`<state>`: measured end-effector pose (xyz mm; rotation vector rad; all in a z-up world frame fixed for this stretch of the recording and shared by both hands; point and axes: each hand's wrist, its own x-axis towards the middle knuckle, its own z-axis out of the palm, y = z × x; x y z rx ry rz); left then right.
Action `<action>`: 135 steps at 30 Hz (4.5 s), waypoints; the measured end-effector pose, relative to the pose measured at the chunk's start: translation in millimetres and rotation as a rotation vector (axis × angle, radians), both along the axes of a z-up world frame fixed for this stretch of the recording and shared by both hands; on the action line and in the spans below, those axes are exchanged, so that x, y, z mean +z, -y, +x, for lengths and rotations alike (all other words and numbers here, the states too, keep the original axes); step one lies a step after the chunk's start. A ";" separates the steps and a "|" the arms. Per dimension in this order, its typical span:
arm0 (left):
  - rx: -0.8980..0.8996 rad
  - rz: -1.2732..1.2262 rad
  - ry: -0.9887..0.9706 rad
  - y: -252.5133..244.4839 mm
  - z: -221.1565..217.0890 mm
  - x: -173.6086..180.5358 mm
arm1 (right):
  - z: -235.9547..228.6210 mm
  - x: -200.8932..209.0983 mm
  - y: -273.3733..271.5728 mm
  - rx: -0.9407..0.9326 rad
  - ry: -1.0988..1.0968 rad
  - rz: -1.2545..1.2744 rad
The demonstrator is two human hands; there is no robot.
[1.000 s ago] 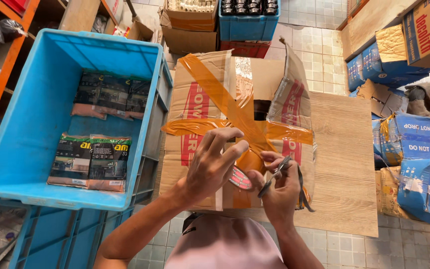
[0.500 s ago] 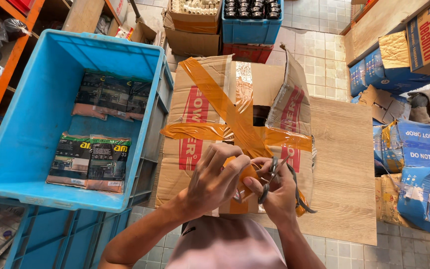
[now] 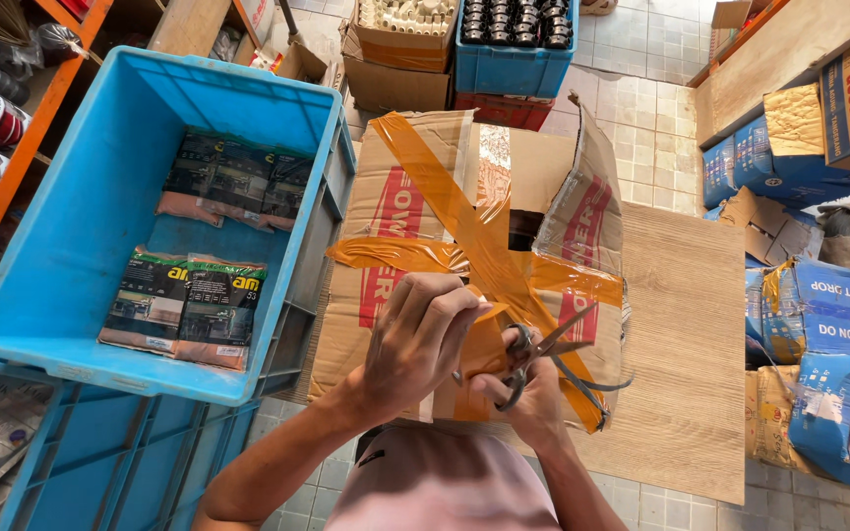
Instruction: The person seals a large cardboard box by applying brown packing tape across the flaps and using scissors to cut the tape to length.
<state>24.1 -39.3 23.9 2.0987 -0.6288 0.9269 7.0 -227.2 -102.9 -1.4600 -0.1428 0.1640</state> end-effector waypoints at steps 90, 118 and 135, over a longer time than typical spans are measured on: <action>-0.298 0.298 -1.069 152.8 386.5 -153.3 | 208.7 51.3 35.4 -0.512 -0.147 -0.045; -0.273 0.453 -0.758 155.4 386.8 -168.3 | 190.0 39.5 19.8 -0.667 -0.367 -0.019; -0.729 0.940 -0.905 115.0 375.2 -129.8 | 192.0 65.1 15.6 -0.663 -0.239 -0.100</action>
